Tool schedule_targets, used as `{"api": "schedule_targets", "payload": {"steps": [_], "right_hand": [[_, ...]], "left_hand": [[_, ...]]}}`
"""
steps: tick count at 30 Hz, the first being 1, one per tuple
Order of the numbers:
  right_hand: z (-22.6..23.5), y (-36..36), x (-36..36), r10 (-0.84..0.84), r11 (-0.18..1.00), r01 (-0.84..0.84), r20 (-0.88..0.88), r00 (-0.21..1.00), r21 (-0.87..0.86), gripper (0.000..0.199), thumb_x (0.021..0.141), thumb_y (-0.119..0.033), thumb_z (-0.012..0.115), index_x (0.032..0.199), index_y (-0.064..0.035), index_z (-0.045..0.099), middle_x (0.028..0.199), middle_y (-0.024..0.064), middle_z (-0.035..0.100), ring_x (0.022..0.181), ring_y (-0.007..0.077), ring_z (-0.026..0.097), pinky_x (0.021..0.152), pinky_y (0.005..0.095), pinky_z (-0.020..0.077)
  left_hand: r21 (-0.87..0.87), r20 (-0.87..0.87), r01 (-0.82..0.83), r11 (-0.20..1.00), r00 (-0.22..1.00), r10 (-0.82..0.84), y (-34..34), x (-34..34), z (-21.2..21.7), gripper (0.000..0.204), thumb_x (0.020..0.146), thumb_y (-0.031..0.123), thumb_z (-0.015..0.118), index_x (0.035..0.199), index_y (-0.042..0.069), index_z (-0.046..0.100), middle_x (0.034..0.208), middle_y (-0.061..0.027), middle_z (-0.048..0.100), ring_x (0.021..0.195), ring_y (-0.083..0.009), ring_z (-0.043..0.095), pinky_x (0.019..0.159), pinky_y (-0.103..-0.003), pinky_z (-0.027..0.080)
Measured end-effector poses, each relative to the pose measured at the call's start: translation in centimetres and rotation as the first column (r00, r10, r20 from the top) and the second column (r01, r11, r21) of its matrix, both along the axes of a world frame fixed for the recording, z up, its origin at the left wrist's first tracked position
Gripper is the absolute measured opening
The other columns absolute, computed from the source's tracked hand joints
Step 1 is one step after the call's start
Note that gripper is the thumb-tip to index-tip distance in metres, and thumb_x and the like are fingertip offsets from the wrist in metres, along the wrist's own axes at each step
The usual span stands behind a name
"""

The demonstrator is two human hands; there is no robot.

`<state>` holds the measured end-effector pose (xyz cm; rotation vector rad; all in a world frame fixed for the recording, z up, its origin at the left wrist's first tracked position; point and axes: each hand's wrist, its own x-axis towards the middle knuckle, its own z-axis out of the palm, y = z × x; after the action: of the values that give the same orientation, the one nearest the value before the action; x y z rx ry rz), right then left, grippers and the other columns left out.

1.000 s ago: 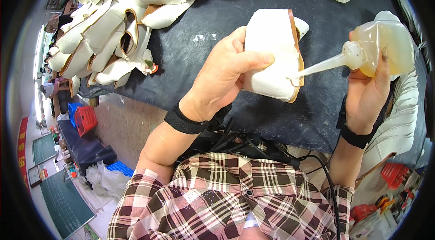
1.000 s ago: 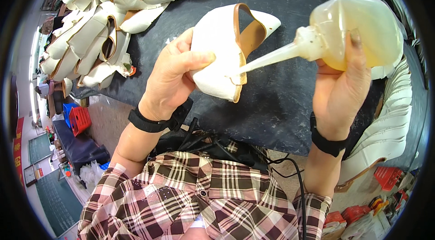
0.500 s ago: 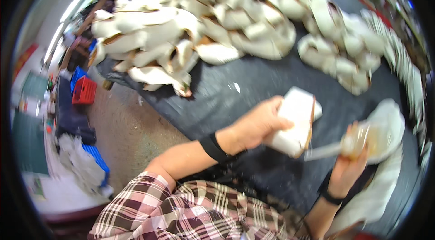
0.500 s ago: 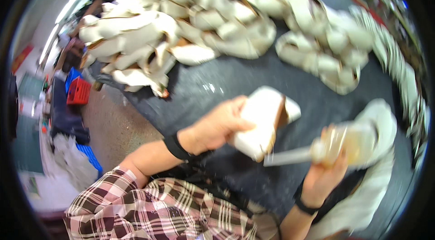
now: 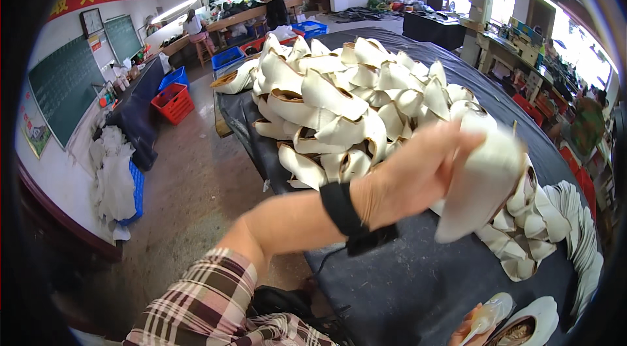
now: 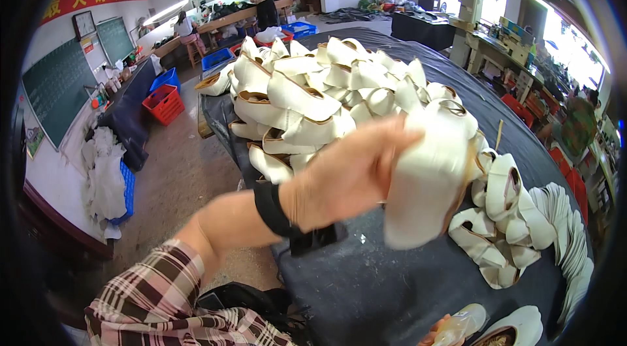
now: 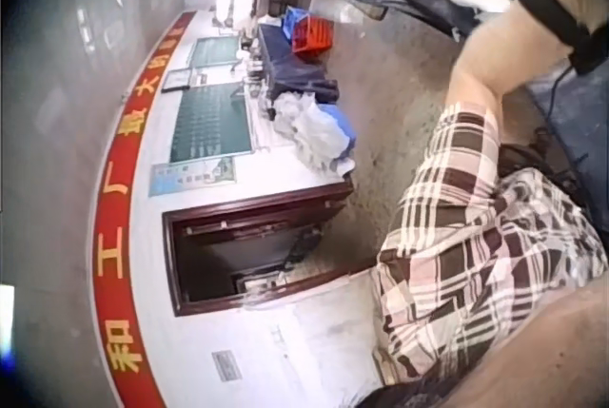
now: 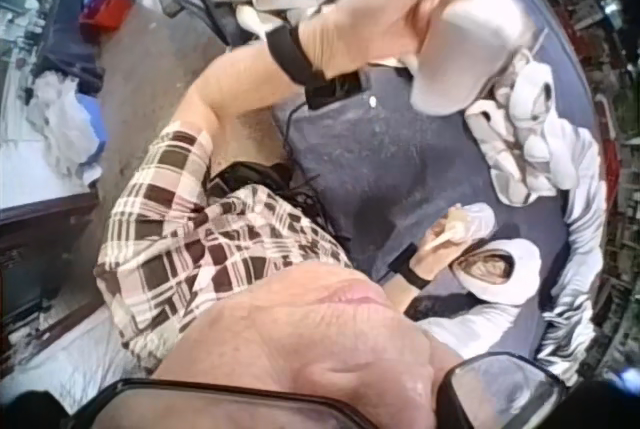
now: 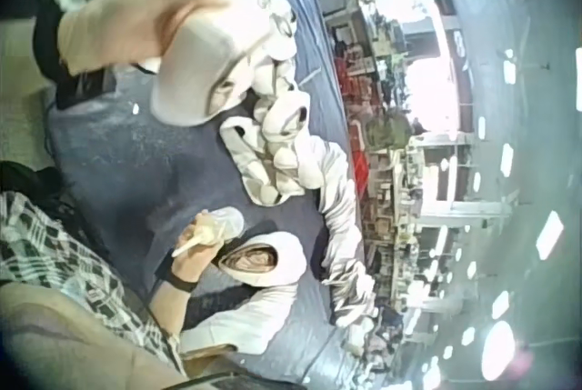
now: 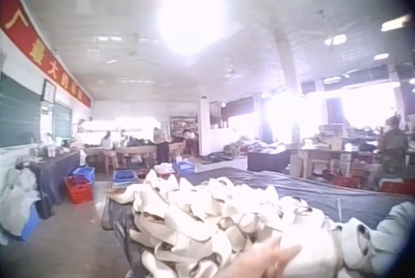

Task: Applying glue from a squeeze bottle to the edges of shoe uppers and stacking them on the table.

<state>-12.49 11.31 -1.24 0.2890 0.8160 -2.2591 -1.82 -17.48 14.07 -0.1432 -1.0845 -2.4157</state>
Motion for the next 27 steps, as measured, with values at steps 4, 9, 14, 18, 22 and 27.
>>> {"api": "schedule_targets", "payload": {"steps": [4,9,14,18,22,27], "right_hand": [[-2.1,-1.3,2.0,0.263,0.842,0.216,-0.726,0.635,0.494,0.032,0.080,-0.015,0.046,0.110,-0.0030,0.045,0.090,0.0078,0.054,0.063,0.0113,0.048,0.050,0.0182,0.0384],[-1.3,-5.0,4.5,-0.008,0.909,0.195,-0.453,0.891,0.367,0.034,0.071,-0.011,0.056,0.102,0.0001,0.049,0.088,0.0071,0.055,0.066,0.0121,0.050,0.053,0.0186,0.0394],[-2.5,-8.7,6.8,0.124,0.833,0.254,-0.613,0.780,0.492,0.034,0.070,-0.013,0.056,0.100,0.0015,0.049,0.086,0.0068,0.056,0.067,0.0129,0.052,0.056,0.0196,0.0410],[-1.5,-11.5,8.5,0.231,0.796,0.230,-0.631,0.741,0.560,0.036,0.071,-0.017,0.055,0.103,-0.0014,0.047,0.083,0.0052,0.054,0.064,0.0109,0.050,0.053,0.0190,0.0399],[-0.3,-12.7,10.0,0.236,0.809,0.098,-0.473,0.849,0.580,0.034,0.073,-0.021,0.054,0.103,-0.0065,0.045,0.079,0.0030,0.052,0.055,0.0070,0.044,0.045,0.0168,0.0350],[-1.1,-11.7,11.0,0.208,0.786,0.245,-0.616,0.760,0.567,0.021,0.077,-0.017,0.050,0.095,-0.0069,0.048,0.076,0.0016,0.050,0.050,0.0058,0.040,0.043,0.0162,0.0323]], "left_hand": [[-0.110,-0.232,-0.095,0.989,0.970,0.067,-8.5,1.3,8.2,0.016,0.080,0.017,0.049,0.081,0.002,0.054,0.081,-0.0058,0.057,0.076,-0.0120,0.054,0.069,-0.026,0.043],[-0.392,-0.476,-0.273,0.879,0.878,0.060,-24.9,5.3,16.3,0.027,0.083,0.014,0.035,0.097,-0.003,0.051,0.098,-0.0129,0.056,0.088,-0.0226,0.054,0.078,-0.035,0.044],[0.085,-0.378,-0.546,0.833,0.756,0.534,-39.5,9.5,11.3,0.019,0.080,0.012,0.040,0.089,0.003,0.054,0.085,-0.0092,0.058,0.079,-0.0215,0.057,0.075,-0.035,0.045],[0.382,-0.125,-0.711,0.591,0.594,0.795,-45.3,9.4,4.5,0.020,0.072,0.008,0.040,0.086,0.001,0.053,0.084,-0.0089,0.058,0.078,-0.0245,0.057,0.078,-0.038,0.043],[0.356,-0.141,-0.753,0.553,0.542,0.829,-46.7,9.6,3.3,0.027,0.075,0.007,0.032,0.091,-0.002,0.052,0.097,-0.0138,0.054,0.093,-0.0266,0.051,0.088,-0.043,0.034],[0.393,-0.106,-0.772,0.500,0.502,0.858,-47.6,9.2,2.7,0.021,0.070,0.008,0.039,0.084,0.000,0.053,0.089,-0.0116,0.056,0.082,-0.0254,0.054,0.080,-0.040,0.040]]}}
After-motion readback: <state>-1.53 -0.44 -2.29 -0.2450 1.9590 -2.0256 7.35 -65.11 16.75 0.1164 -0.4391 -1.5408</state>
